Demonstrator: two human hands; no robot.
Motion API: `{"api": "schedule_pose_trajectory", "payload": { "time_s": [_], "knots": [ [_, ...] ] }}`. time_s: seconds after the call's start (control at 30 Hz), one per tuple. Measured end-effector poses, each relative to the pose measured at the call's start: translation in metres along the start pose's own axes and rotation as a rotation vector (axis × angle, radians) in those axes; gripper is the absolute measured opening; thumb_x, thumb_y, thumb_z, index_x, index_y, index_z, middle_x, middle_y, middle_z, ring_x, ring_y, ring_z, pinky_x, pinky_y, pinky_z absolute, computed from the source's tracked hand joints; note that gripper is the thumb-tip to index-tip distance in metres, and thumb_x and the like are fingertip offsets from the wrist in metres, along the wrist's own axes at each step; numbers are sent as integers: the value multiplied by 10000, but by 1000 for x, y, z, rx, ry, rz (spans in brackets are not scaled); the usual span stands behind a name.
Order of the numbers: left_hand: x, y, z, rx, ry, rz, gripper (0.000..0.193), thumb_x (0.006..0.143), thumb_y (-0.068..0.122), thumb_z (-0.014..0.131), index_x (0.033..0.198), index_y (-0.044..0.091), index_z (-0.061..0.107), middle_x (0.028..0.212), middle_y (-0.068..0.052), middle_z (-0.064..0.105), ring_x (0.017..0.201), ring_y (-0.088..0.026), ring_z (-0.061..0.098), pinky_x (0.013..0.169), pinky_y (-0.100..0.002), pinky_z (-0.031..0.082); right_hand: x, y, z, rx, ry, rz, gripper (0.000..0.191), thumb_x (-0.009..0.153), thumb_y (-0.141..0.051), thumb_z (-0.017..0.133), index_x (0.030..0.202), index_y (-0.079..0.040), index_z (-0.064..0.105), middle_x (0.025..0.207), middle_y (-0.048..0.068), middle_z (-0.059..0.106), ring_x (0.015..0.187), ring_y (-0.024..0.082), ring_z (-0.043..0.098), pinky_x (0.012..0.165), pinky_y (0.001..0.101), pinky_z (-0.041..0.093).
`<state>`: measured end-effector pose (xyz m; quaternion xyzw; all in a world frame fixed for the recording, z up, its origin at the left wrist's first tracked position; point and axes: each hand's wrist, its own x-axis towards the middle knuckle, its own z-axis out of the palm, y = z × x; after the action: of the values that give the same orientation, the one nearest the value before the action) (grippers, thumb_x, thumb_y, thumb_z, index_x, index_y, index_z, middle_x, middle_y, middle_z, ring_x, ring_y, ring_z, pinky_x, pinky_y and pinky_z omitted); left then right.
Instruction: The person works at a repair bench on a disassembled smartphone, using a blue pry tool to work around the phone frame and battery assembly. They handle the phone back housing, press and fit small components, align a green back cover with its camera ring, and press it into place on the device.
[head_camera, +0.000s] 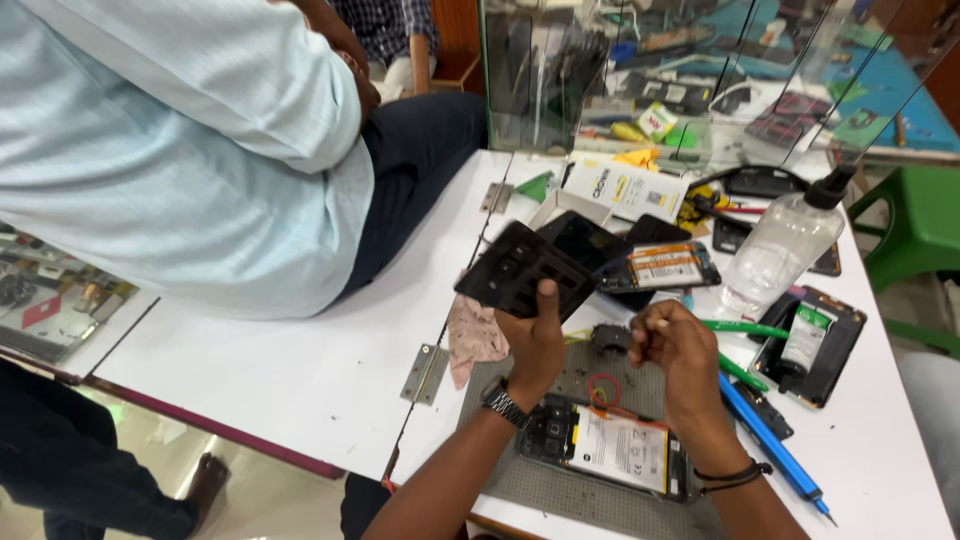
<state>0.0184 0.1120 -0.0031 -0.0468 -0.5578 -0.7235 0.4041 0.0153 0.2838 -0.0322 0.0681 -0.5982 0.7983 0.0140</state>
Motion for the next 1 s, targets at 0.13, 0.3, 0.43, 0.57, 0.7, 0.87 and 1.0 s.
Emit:
{"api": "schedule_pose_trajectory", "payload": {
  "time_s": [0.13,0.3,0.43,0.57,0.7,0.87,1.0],
  "knots": [
    [13,18,3,8,64,-101,478,1047,417,587,1077,-54,662,980,-63,695,886,-136,617,782,-301,513,1,-11,8,43,89,54,269,1020,-229,398,820,-72,488,769,77,575,621,200,549,593,363,461],
    [6,35,3,-52,-47,-164,459,1023,408,562,1078,-30,688,972,-51,747,838,-121,664,742,-286,535,-8,-12,21,-75,225,-190,80,989,-132,633,1011,-57,615,833,38,569,707,145,562,646,302,473],
    [-7,33,1,118,-168,-150,461,1058,379,597,986,-65,698,829,-91,699,738,-139,611,649,-304,488,-5,-15,25,-181,106,-251,274,892,-91,681,1150,-32,614,1054,0,682,866,81,639,741,231,524],
    [-14,30,-3,29,-343,22,506,1090,416,543,1109,-52,733,856,-35,729,747,-128,658,658,-297,524,-6,-11,30,-230,90,-94,252,985,-136,638,1178,15,698,941,69,721,747,129,660,670,261,521],
    [-18,32,-8,-26,-430,-24,493,1092,422,535,1174,-36,700,969,-83,728,861,-150,681,733,-298,532,-10,-10,33,-161,99,-34,247,1009,-144,645,1176,21,721,868,87,709,733,142,652,662,277,525],
    [-19,36,-11,-182,-489,132,488,1146,438,506,1349,10,626,1287,-117,721,1166,-164,701,1010,-307,563,-10,-10,36,-46,147,194,273,980,-173,631,1172,3,711,890,78,726,764,147,683,711,290,551],
    [-22,34,-14,-102,-568,53,508,1119,436,506,1398,29,628,1273,-90,727,1052,-155,689,905,-299,563,-12,-4,37,-70,168,145,302,1018,-204,633,1138,64,703,851,117,697,738,184,671,709,319,552]
  ]
}}
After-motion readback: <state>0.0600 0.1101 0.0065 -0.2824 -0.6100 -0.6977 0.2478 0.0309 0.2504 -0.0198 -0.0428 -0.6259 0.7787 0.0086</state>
